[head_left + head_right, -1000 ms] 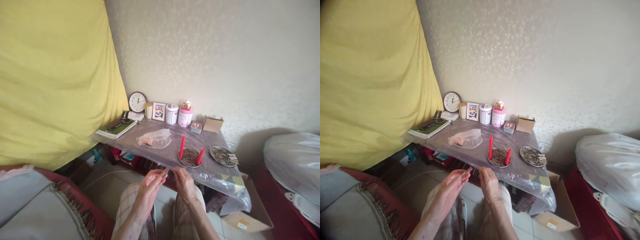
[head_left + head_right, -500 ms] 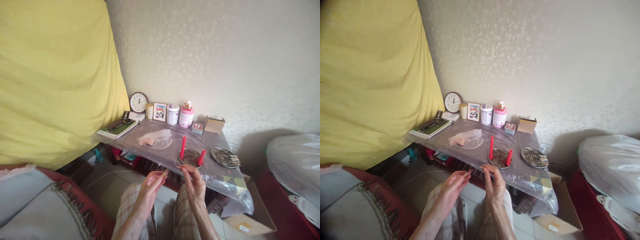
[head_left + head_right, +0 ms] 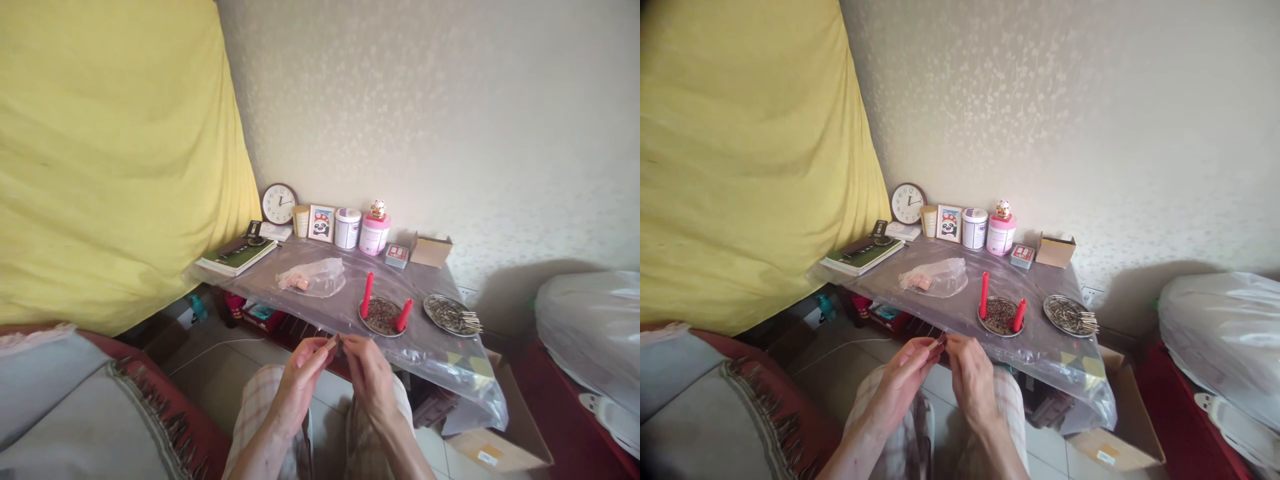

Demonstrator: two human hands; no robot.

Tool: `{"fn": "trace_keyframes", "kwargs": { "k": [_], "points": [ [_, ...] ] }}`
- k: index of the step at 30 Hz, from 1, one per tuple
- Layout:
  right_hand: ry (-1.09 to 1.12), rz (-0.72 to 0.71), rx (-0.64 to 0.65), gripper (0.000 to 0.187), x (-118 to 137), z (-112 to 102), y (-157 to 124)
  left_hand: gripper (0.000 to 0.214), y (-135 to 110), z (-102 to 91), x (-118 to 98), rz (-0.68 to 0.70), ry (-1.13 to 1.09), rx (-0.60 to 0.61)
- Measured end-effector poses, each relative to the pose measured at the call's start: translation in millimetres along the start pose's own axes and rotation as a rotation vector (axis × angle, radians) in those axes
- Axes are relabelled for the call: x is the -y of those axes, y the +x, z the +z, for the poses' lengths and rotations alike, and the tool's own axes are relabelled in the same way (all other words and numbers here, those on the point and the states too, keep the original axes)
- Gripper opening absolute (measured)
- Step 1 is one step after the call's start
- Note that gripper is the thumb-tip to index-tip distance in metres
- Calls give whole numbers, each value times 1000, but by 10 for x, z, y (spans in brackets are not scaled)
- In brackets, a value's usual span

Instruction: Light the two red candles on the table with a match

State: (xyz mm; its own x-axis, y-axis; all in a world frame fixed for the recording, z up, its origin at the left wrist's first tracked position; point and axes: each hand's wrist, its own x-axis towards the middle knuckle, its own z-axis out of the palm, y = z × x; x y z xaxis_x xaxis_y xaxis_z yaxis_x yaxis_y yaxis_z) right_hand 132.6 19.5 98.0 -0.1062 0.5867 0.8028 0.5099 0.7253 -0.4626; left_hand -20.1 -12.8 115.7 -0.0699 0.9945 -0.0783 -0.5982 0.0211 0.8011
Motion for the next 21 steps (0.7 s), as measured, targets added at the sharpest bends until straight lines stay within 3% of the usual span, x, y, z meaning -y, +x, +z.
{"fn": "trace_keyframes", "kwargs": {
  "k": [2, 6, 12, 21],
  "points": [
    [-56, 70, -47, 27, -192, 100, -8, 26, -9, 0, -11, 7, 10, 6],
    [-80, 191, -141, 22, -391, 117, 24, 27, -13, -60, 7, -14, 18, -15],
    [49, 308, -238, 17, -280, -26, 111, 25, -14, -125, 44, -38, -2, -8],
    [198, 515, -289, 22, -233, -26, 179, 28, 6, -304, 67, -55, -3, -54]
  ]
}}
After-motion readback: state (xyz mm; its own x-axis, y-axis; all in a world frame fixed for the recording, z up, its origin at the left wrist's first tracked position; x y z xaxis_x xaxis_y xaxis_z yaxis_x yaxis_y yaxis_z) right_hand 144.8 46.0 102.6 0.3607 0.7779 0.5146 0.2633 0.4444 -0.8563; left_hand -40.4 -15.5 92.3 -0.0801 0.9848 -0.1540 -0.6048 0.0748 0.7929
